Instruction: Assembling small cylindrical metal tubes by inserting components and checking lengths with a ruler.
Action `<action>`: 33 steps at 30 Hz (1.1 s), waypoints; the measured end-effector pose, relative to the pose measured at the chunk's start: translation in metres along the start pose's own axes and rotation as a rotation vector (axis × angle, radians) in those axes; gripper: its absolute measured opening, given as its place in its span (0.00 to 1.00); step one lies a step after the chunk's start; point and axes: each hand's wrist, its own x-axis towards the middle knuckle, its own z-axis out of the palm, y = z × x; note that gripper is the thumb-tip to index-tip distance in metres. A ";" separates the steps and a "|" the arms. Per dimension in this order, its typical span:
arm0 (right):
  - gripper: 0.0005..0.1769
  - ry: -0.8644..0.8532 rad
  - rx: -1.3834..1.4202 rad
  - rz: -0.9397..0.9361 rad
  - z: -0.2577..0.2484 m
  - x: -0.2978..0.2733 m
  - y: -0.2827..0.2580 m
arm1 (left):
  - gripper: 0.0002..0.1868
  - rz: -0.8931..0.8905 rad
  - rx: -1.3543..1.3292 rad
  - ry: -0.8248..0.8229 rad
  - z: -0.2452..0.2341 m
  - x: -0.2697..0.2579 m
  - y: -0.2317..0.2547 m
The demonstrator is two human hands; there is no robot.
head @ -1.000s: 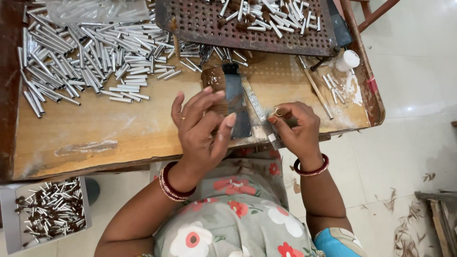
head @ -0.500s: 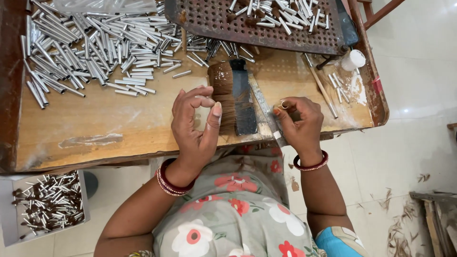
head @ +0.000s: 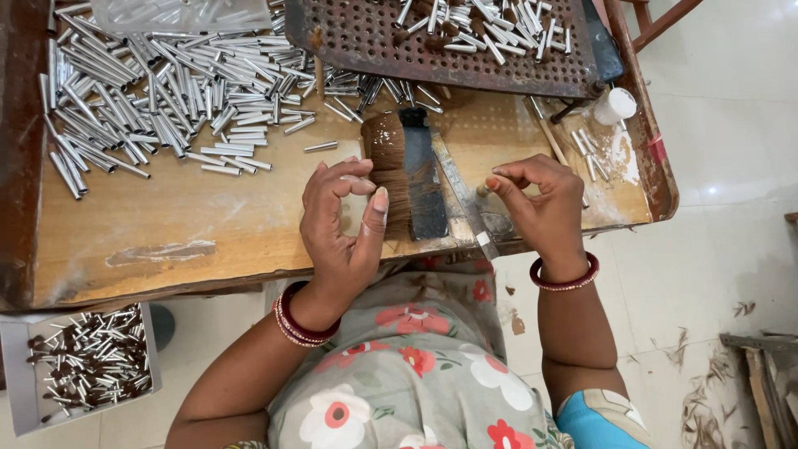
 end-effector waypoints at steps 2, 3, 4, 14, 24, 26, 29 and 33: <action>0.07 0.010 -0.015 0.011 -0.001 0.000 -0.001 | 0.08 0.017 -0.009 0.007 0.001 0.000 0.000; 0.06 0.016 -0.029 0.025 -0.001 0.000 -0.002 | 0.08 0.029 -0.017 0.016 0.001 -0.001 0.000; 0.06 0.018 -0.030 0.023 0.000 -0.001 -0.002 | 0.08 0.031 -0.018 0.017 0.001 -0.001 0.000; 0.10 0.386 0.557 -0.015 0.034 -0.038 0.006 | 0.11 0.023 -0.125 -0.159 0.025 0.003 0.044; 0.11 0.443 0.886 -0.093 0.052 -0.072 -0.019 | 0.13 -0.249 -0.426 -0.424 0.058 -0.020 0.052; 0.12 0.404 0.889 -0.101 0.046 -0.073 -0.025 | 0.12 -0.203 -0.407 -0.399 0.057 -0.022 0.054; 0.18 0.302 0.872 -0.058 0.036 -0.075 -0.027 | 0.12 -0.128 -0.370 -0.365 0.055 -0.023 0.057; 0.17 0.236 0.527 -0.145 0.033 -0.079 -0.020 | 0.12 -0.124 -0.382 -0.378 0.051 -0.021 0.059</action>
